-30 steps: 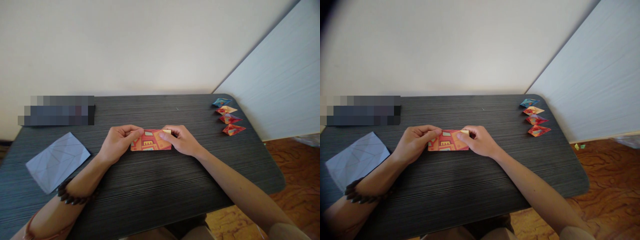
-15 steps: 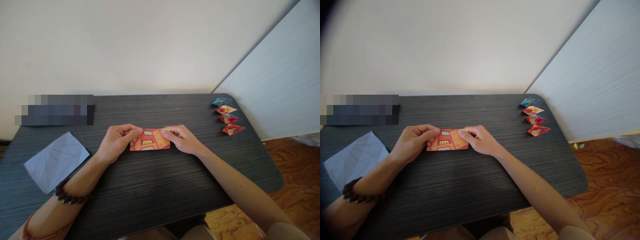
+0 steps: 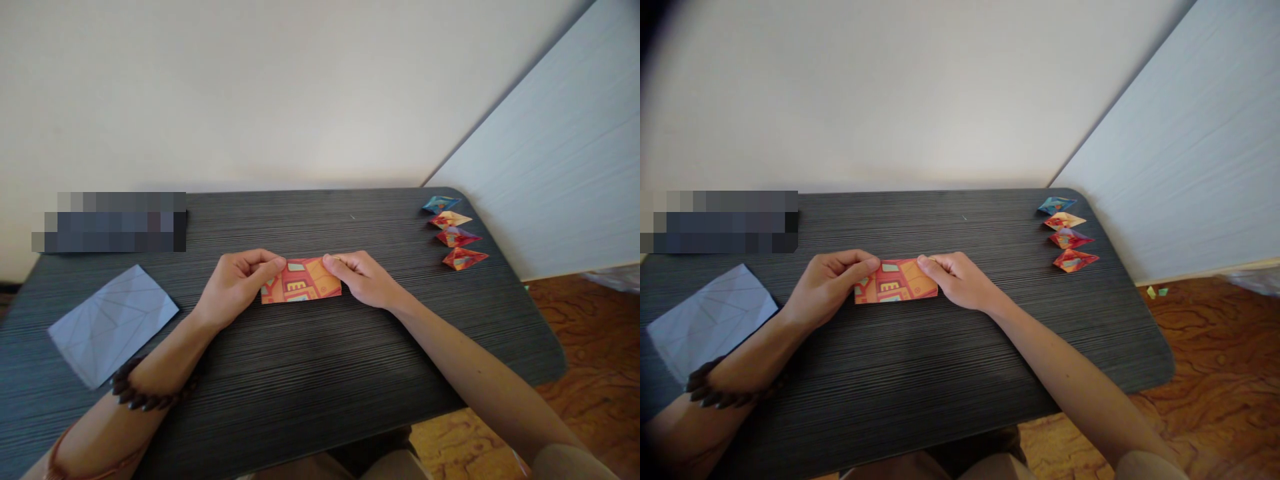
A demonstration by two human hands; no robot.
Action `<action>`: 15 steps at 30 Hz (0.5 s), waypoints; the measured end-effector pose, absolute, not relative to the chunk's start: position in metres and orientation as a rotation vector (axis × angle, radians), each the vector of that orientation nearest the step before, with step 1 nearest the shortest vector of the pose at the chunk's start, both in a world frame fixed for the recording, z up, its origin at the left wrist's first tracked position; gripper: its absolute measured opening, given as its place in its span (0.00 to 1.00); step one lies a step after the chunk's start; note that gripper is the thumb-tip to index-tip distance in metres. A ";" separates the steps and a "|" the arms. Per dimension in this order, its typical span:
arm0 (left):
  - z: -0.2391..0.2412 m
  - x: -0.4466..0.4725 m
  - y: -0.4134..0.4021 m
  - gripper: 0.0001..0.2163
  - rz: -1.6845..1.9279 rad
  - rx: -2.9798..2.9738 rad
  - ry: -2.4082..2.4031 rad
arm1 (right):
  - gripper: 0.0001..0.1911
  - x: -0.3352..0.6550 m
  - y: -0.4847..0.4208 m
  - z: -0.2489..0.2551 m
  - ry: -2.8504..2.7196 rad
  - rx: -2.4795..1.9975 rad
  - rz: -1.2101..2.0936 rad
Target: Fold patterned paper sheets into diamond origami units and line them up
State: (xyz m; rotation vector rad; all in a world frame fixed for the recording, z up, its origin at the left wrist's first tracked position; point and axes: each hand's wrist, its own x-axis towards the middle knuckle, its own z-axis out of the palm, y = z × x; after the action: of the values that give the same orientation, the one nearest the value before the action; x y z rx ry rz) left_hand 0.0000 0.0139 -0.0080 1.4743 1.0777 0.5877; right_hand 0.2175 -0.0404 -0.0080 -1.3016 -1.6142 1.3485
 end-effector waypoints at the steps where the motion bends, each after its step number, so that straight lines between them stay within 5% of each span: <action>1: -0.008 0.000 0.014 0.13 0.568 1.477 1.081 | 0.25 0.217 -0.041 -0.008 -1.622 -1.311 1.338; 15: -0.009 0.001 0.013 0.15 0.528 1.478 1.048 | 0.26 0.216 -0.041 -0.013 -1.709 -1.357 1.287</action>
State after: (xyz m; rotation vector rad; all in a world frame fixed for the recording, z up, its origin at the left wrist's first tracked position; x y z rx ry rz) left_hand 0.0009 0.0125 -0.0094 1.4777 1.0476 0.5282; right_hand 0.2161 -0.0408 -0.0129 -1.3565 -1.7095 1.2867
